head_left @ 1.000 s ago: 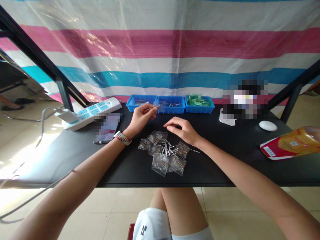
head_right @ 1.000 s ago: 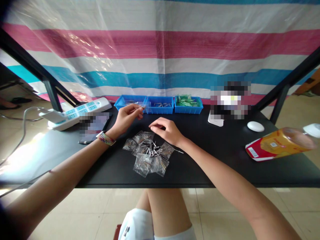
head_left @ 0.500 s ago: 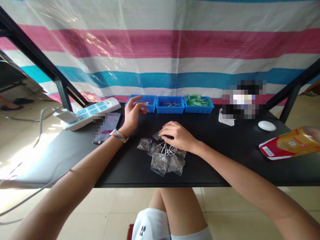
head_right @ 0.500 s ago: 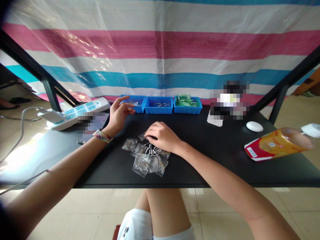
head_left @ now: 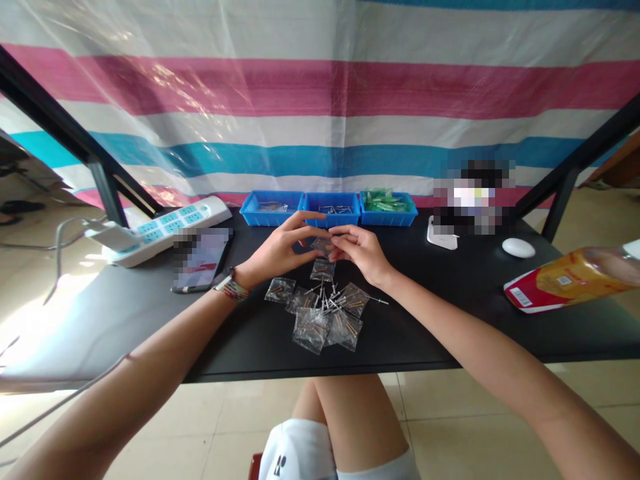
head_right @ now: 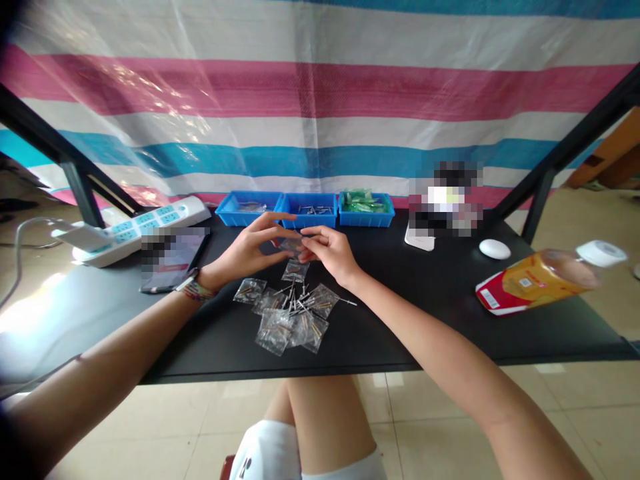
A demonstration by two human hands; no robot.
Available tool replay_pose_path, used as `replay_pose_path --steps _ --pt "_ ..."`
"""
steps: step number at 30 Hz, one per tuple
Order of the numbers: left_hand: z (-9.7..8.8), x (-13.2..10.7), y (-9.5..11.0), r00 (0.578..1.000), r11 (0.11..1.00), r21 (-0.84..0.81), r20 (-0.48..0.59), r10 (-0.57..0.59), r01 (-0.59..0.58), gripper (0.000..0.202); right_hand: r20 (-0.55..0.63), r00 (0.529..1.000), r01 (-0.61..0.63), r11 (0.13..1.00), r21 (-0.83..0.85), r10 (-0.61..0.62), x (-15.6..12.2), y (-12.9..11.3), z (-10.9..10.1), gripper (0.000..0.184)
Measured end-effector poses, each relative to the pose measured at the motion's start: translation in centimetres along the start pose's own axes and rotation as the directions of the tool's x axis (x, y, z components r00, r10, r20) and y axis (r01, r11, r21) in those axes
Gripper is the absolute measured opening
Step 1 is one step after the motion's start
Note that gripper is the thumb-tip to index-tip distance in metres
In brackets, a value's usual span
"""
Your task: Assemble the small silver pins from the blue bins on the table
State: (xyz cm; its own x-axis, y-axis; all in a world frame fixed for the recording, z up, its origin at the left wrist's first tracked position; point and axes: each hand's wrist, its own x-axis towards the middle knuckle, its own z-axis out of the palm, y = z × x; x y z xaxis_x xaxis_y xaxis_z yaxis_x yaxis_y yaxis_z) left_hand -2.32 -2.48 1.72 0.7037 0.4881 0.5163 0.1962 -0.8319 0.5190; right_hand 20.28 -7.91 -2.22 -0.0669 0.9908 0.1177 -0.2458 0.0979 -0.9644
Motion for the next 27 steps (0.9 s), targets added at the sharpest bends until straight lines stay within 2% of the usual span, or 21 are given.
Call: replay_pose_path --steps 3,7,11,13,16,18,22,27 --pt "0.2 0.0 -0.1 0.999 1.0 -0.021 -0.041 0.008 -0.009 0.016 0.061 0.998 -0.032 0.999 0.035 0.03 -0.4 -0.5 0.3 0.052" --pt "0.3 0.0 -0.7 0.991 0.995 -0.08 -0.117 -0.063 0.054 0.019 0.101 0.994 0.045 0.998 -0.044 -0.04 -0.8 -1.1 0.6 0.043" --pt "0.5 -0.1 -0.7 0.982 0.977 -0.151 -0.088 -0.165 0.151 0.023 0.039 0.987 0.162 0.962 -0.219 -0.157 -0.8 -0.8 0.9 0.037" --pt "0.7 -0.1 -0.6 0.973 0.959 -0.203 -0.08 -0.215 0.195 0.028 0.011 0.985 0.168 0.954 -0.25 -0.171 -0.7 -0.5 0.8 0.038" --pt "0.8 -0.2 -0.5 0.968 0.929 -0.301 -0.065 -0.244 0.214 0.043 0.003 0.997 0.074 0.985 -0.155 -0.074 -0.4 -0.4 0.5 0.041" --pt "0.6 -0.2 -0.5 0.976 0.932 -0.312 -0.054 -0.212 0.185 0.035 0.003 1.0 -0.012 0.998 -0.055 0.012 -0.3 -0.5 0.2 0.042" --pt "0.4 -0.2 -0.6 0.988 0.986 -0.137 -0.106 -0.111 0.096 0.025 0.035 0.992 -0.125 0.988 0.089 0.122 -0.2 -1.0 0.0 0.043" --pt "0.7 -0.2 -1.1 0.97 0.997 -0.044 -0.232 -0.069 0.06 0.017 0.097 0.989 -0.124 0.987 0.099 0.115 -0.3 -1.1 0.0 0.03"
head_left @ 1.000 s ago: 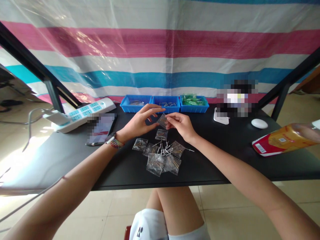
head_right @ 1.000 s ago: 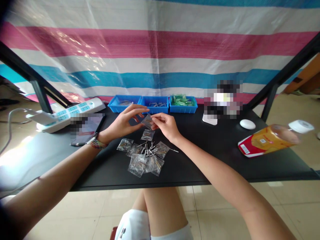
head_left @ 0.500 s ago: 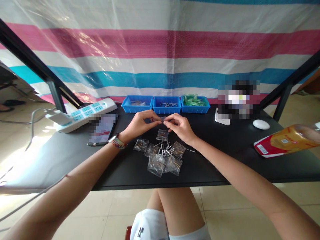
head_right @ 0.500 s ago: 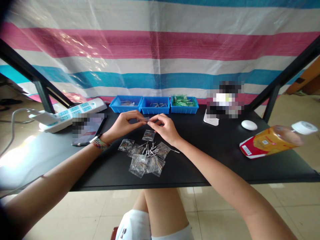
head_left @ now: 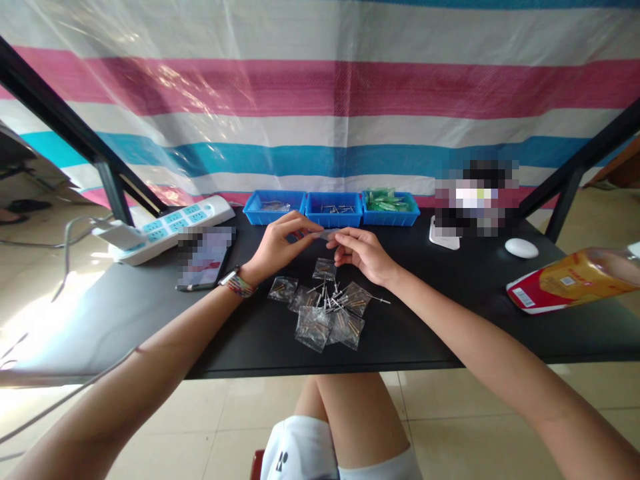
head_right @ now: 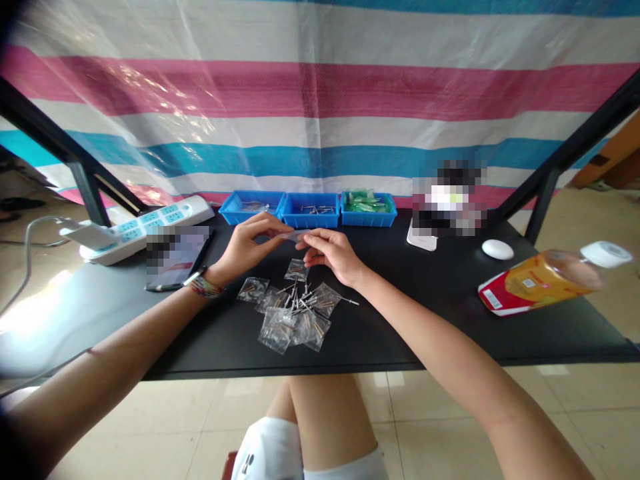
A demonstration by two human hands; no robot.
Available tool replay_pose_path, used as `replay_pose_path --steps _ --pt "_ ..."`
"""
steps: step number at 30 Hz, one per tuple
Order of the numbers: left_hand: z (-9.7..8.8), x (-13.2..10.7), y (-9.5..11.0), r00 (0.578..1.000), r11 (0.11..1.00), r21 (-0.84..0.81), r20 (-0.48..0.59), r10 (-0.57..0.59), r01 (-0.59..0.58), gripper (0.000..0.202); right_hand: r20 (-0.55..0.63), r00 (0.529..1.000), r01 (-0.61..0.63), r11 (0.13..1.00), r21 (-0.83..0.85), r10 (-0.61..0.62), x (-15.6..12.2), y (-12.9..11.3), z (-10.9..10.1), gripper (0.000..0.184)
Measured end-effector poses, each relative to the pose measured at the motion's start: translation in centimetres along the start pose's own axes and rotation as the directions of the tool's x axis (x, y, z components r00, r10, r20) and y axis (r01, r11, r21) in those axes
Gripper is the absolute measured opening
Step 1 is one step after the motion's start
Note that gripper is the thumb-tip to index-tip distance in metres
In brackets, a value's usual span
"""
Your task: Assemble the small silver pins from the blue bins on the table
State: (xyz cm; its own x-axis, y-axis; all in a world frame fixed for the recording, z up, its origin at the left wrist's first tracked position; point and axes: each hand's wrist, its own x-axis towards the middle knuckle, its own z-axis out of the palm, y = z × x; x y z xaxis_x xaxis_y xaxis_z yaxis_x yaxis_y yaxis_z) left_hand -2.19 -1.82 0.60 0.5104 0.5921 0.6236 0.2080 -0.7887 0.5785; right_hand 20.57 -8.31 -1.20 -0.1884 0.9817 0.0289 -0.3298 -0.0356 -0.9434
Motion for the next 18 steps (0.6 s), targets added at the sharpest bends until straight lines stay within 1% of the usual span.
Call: replay_pose_path --steps 1,3,5,6,8,10,11,12,14,16,18 --pt "0.0 0.0 -0.2 0.999 1.0 -0.001 -0.039 -0.016 0.016 0.016 0.012 1.0 0.014 1.0 -0.022 -0.014 0.0 0.0 -0.1 0.026" --pt "0.0 0.2 -0.9 0.987 0.995 -0.054 -0.132 -0.095 0.088 0.016 0.041 0.997 0.067 0.991 -0.119 -0.062 -0.1 -0.1 -0.3 0.02" --pt "-0.1 0.4 -1.8 0.949 0.968 -0.177 -0.229 -0.215 0.177 0.018 0.093 0.986 0.158 0.946 -0.283 -0.137 -0.1 -0.3 -0.8 0.019" --pt "-0.3 0.5 -2.4 0.923 0.947 -0.242 -0.268 -0.275 0.212 0.02 0.138 0.974 0.218 0.901 -0.375 -0.178 -0.1 -0.4 -1.0 0.02" --pt "-0.7 0.8 -3.6 0.87 0.917 -0.321 -0.35 -0.346 0.236 0.023 0.274 0.932 0.35 0.78 -0.519 -0.237 0.0 -0.7 -1.4 0.024" --pt "-1.2 0.9 -4.8 0.823 0.899 -0.369 -0.417 -0.387 0.236 0.027 0.429 0.871 0.468 0.668 -0.578 -0.239 0.0 -0.9 -1.7 0.031" --pt "-1.4 0.9 -5.3 0.8 0.893 -0.385 -0.445 -0.402 0.234 0.03 0.491 0.843 0.508 0.629 -0.589 -0.222 0.0 -1.0 -1.8 0.035" --pt "-1.5 0.9 -5.8 0.78 0.886 -0.4 -0.467 -0.417 0.234 0.033 0.534 0.821 0.535 0.599 -0.596 -0.201 -0.1 -1.1 -1.9 0.04" --pt "-1.8 0.9 -6.6 0.749 0.868 -0.436 -0.487 -0.45 0.238 0.036 0.576 0.8 0.563 0.548 -0.619 -0.171 -0.2 -1.1 -1.8 0.048" --pt "-1.9 0.9 -7.1 0.728 0.839 -0.487 -0.48 -0.49 0.243 0.039 0.586 0.793 0.579 0.502 -0.643 -0.165 -0.3 -1.0 -1.7 0.053" --pt "-1.9 0.8 -7.4 0.716 0.803 -0.543 -0.457 -0.527 0.245 0.043 0.582 0.793 0.59 0.463 -0.662 -0.178 -0.4 -0.9 -1.6 0.052"
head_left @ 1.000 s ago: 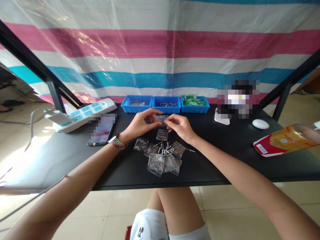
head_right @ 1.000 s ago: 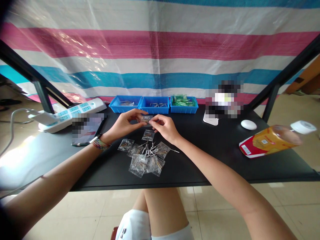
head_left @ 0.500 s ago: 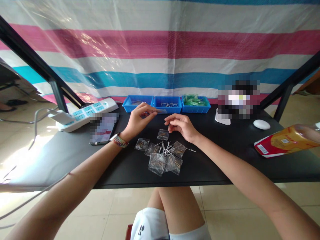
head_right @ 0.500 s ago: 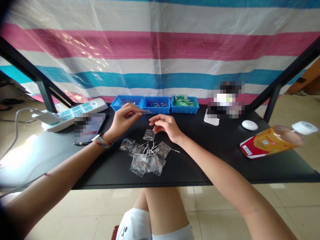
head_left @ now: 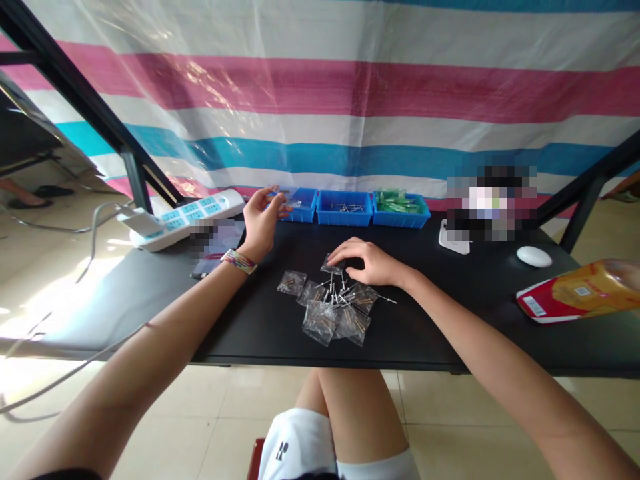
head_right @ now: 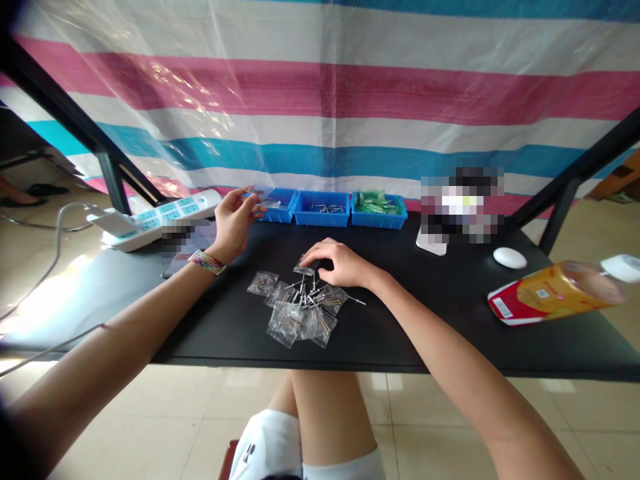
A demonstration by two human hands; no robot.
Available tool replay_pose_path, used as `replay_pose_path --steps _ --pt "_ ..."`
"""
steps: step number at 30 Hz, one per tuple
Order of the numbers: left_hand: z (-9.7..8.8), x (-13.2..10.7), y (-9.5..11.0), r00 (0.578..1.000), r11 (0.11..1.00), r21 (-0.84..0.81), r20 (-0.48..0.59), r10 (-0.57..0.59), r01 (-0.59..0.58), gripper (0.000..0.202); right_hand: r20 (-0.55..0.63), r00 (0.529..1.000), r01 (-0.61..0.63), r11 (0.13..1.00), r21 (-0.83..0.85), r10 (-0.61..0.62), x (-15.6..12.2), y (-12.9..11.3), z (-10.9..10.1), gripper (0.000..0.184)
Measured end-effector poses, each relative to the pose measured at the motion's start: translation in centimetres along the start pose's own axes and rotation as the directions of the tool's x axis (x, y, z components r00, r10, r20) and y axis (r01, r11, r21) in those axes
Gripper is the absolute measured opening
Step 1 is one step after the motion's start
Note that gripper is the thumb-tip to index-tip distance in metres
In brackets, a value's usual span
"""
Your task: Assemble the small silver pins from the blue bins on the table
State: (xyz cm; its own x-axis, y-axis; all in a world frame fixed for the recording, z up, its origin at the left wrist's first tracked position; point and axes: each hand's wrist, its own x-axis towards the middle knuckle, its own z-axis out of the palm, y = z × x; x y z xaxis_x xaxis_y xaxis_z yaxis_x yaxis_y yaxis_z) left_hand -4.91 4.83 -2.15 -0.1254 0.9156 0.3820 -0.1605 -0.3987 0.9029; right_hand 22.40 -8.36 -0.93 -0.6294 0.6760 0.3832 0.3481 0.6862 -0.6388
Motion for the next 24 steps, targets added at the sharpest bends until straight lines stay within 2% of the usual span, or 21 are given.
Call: replay_pose_path --steps 4,6,9,11,14,16,19,22,24 --pt "-0.2 0.1 -0.2 0.998 0.997 -0.058 0.017 -0.057 0.058 0.051 -0.082 0.996 -0.025 0.997 -0.072 0.019 0.0 0.4 0.2 0.03" --pt "-0.3 0.0 0.0 0.997 0.997 -0.036 0.036 -0.066 0.067 0.046 -0.133 0.991 -0.037 0.995 -0.094 0.025 -0.1 0.7 0.2 0.021" --pt "0.0 -0.5 0.6 0.996 0.998 0.057 0.09 -0.027 0.022 0.033 -0.251 0.964 -0.106 0.992 -0.072 0.085 -0.1 1.2 0.3 0.018" --pt "0.3 -1.2 1.2 0.987 0.987 0.145 0.157 0.044 -0.067 0.027 -0.356 0.916 -0.185 0.982 0.032 0.184 0.0 1.5 0.4 0.014" --pt "1.1 -2.5 2.4 0.943 0.934 0.28 0.305 0.132 -0.221 0.028 -0.426 0.819 -0.247 0.907 0.341 0.383 0.2 1.7 0.4 0.019" --pt "1.5 -3.3 3.1 0.893 0.871 0.347 0.406 0.195 -0.348 0.032 -0.398 0.77 -0.237 0.803 0.547 0.498 0.4 1.6 0.5 0.032" --pt "2.0 -4.3 3.9 0.748 0.753 0.349 0.604 0.274 -0.558 0.039 -0.325 0.725 -0.2 0.637 0.744 0.608 0.6 1.2 0.7 0.05" --pt "2.4 -5.1 4.6 0.603 0.681 0.285 0.745 0.286 -0.675 0.043 -0.253 0.728 -0.169 0.524 0.835 0.637 0.7 0.8 1.0 0.057" --pt "2.7 -5.5 4.8 0.542 0.668 0.243 0.792 0.282 -0.703 0.034 -0.22 0.745 -0.159 0.487 0.859 0.63 0.7 0.5 1.2 0.056"
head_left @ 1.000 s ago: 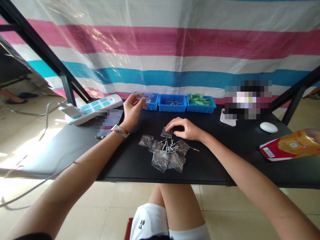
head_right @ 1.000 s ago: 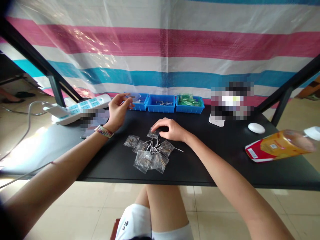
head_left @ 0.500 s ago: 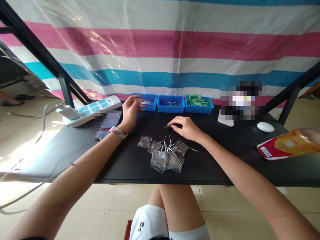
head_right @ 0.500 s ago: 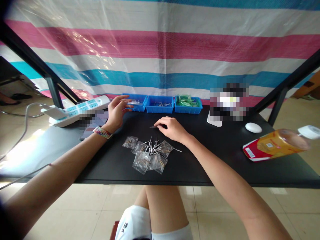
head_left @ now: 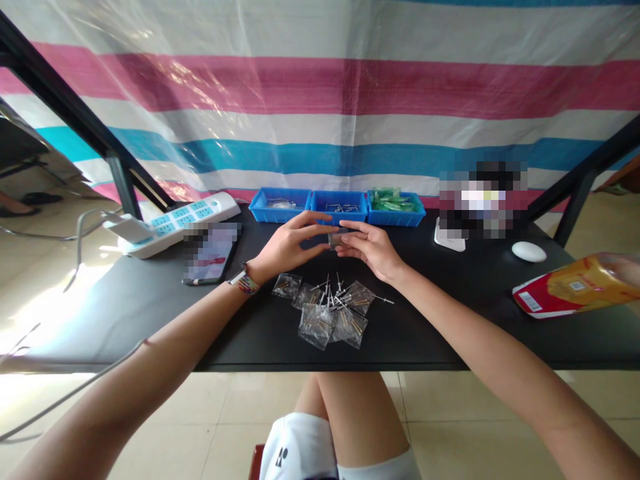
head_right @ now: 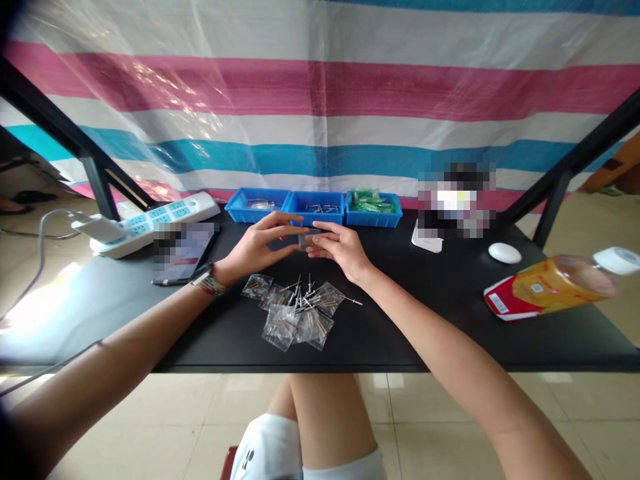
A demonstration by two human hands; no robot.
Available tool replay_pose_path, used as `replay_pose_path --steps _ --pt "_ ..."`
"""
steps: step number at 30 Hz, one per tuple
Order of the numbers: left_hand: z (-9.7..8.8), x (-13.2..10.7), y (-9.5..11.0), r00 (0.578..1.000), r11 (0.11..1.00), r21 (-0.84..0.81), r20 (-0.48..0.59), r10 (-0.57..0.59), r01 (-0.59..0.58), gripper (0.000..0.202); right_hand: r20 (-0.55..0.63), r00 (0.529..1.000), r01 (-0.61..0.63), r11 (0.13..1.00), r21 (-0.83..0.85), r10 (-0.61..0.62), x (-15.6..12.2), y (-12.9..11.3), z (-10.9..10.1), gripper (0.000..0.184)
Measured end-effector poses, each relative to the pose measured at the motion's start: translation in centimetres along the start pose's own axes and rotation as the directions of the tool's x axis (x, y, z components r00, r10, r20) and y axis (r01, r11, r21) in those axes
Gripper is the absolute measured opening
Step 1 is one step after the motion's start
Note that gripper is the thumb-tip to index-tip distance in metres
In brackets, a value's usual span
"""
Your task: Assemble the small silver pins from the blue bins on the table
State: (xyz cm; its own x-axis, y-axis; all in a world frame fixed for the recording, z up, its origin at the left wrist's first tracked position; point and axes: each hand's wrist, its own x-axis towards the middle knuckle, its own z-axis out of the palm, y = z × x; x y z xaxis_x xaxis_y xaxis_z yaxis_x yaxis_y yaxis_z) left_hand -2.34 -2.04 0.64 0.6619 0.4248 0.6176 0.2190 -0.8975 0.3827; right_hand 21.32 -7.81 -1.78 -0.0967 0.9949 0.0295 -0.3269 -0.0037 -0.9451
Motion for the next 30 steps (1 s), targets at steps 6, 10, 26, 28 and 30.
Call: replay_pose_path --steps 6,10,26,28,30 --pt "0.66 -0.11 0.06 0.99 0.986 -0.112 -0.051 -0.128 0.122 0.019 0.053 0.999 0.017 0.993 -0.119 -0.011 -0.43 -0.4 0.65 0.044" --pt "0.55 -0.11 -0.08 0.972 0.964 -0.151 -0.046 -0.229 0.22 0.023 0.045 0.994 0.112 0.952 -0.286 -0.104 -0.43 -0.13 0.83 0.043" --pt "0.23 -0.06 -0.23 0.986 0.987 -0.091 -0.09 -0.14 0.132 0.018 0.02 0.999 -0.021 0.983 -0.185 0.025 -0.24 -0.34 0.6 0.046" --pt "0.22 -0.02 -0.17 0.986 0.987 -0.096 -0.09 -0.138 0.13 0.013 0.04 0.999 -0.01 0.979 -0.205 0.019 -0.3 -0.32 0.75 0.047" --pt "0.25 0.03 -0.01 0.987 0.985 -0.115 -0.081 -0.139 0.129 0.012 0.052 0.999 -0.001 0.975 -0.221 0.013 -0.35 -0.3 0.86 0.048"
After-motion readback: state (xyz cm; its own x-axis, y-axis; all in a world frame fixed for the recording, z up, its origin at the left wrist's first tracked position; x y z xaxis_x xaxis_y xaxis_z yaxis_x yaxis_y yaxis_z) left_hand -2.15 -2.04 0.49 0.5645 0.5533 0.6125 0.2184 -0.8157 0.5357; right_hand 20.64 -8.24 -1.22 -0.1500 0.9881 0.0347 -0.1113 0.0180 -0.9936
